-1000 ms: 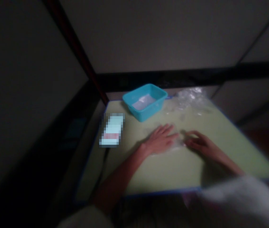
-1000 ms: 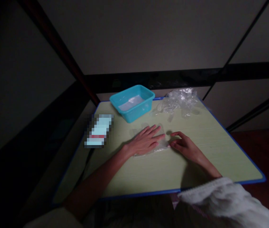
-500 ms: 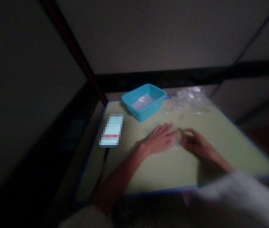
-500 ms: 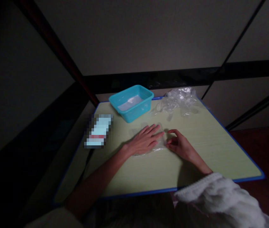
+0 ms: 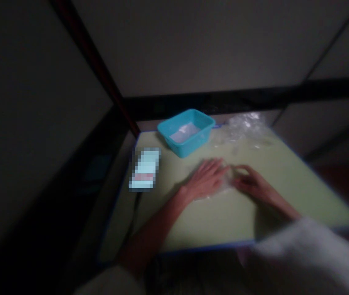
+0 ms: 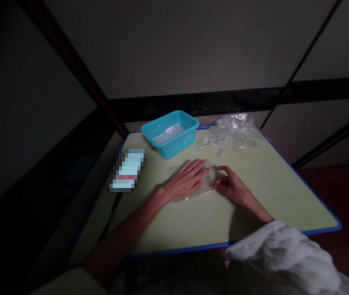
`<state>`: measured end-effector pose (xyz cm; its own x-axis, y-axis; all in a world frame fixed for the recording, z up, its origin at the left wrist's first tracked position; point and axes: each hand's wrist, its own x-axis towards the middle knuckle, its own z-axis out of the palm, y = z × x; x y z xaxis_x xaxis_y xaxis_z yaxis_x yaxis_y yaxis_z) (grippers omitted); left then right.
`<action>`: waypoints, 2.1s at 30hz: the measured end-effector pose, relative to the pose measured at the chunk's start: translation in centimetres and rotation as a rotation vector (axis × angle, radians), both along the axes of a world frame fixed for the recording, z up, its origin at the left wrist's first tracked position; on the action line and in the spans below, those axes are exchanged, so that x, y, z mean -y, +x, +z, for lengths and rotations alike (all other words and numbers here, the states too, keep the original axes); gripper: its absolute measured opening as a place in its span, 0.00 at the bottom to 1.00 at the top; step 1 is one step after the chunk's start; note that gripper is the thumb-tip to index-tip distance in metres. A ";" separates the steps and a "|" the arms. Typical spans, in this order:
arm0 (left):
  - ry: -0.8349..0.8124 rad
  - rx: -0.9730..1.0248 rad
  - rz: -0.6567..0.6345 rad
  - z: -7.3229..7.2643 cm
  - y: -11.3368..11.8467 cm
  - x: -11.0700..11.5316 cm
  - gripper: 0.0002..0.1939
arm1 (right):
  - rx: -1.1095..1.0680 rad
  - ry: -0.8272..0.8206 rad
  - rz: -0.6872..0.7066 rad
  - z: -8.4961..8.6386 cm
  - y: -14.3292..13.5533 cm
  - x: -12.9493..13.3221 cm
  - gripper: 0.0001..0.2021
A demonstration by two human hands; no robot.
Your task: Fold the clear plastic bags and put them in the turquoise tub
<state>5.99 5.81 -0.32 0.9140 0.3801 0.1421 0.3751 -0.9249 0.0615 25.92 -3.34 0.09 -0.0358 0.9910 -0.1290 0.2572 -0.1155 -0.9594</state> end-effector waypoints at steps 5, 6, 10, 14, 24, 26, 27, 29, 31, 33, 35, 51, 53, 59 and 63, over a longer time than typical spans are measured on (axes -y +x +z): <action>0.026 0.024 0.003 -0.4 0.1 0.1 0.25 | -0.006 -0.005 0.006 0.0 -0.4 -0.3 0.31; 0.029 0.027 0.000 -0.4 0.1 0.1 0.25 | -0.011 -0.007 0.005 0.0 -0.4 -0.3 0.31; 0.034 0.030 -0.012 -0.4 0.2 0.0 0.25 | -0.025 -0.018 -0.003 0.0 -0.6 -0.2 0.32; 0.038 0.017 -0.022 -0.5 0.3 0.0 0.24 | 0.003 -0.017 -0.032 0.0 -0.5 -0.1 0.33; 0.025 -0.062 -0.040 -0.9 0.4 -0.2 0.24 | 0.088 0.033 0.023 -0.2 0.8 1.0 0.28; 0.020 -0.065 -0.029 -1.0 0.5 -0.2 0.24 | 0.118 0.098 -0.006 -0.3 1.1 1.4 0.23; 0.017 -0.067 -0.024 -1.0 0.5 -0.2 0.24 | 0.159 0.139 -0.018 -0.3 1.1 1.6 0.20; 0.012 -0.066 -0.025 -1.0 0.5 -0.2 0.25 | 0.284 0.237 -0.005 -0.1 1.0 2.0 0.14; 0.014 -0.057 -0.032 -1.0 0.4 -0.2 0.25 | 0.414 0.344 0.051 0.3 0.9 2.4 0.11; 0.020 -0.050 -0.035 -1.0 0.4 -0.2 0.24 | 0.509 0.423 0.113 0.4 0.9 2.5 0.12; 0.027 -0.053 -0.033 -1.1 0.4 -0.2 0.24 | 0.574 0.448 0.149 0.2 1.1 2.6 0.13; 0.016 -0.064 -0.035 -1.0 0.4 -0.3 0.25 | 0.213 0.209 -0.028 0.0 0.4 1.9 0.13; 0.013 -0.071 -0.030 -1.0 0.4 -0.3 0.25 | 0.188 0.188 -0.030 -0.1 0.1 1.5 0.14; -0.011 -0.065 -0.036 -1.1 0.4 -0.3 0.26 | 0.292 0.293 0.004 0.0 0.0 1.4 0.10; -0.015 -0.057 -0.046 -1.0 0.4 -0.4 0.27 | 0.546 0.487 0.151 0.2 0.0 1.9 0.11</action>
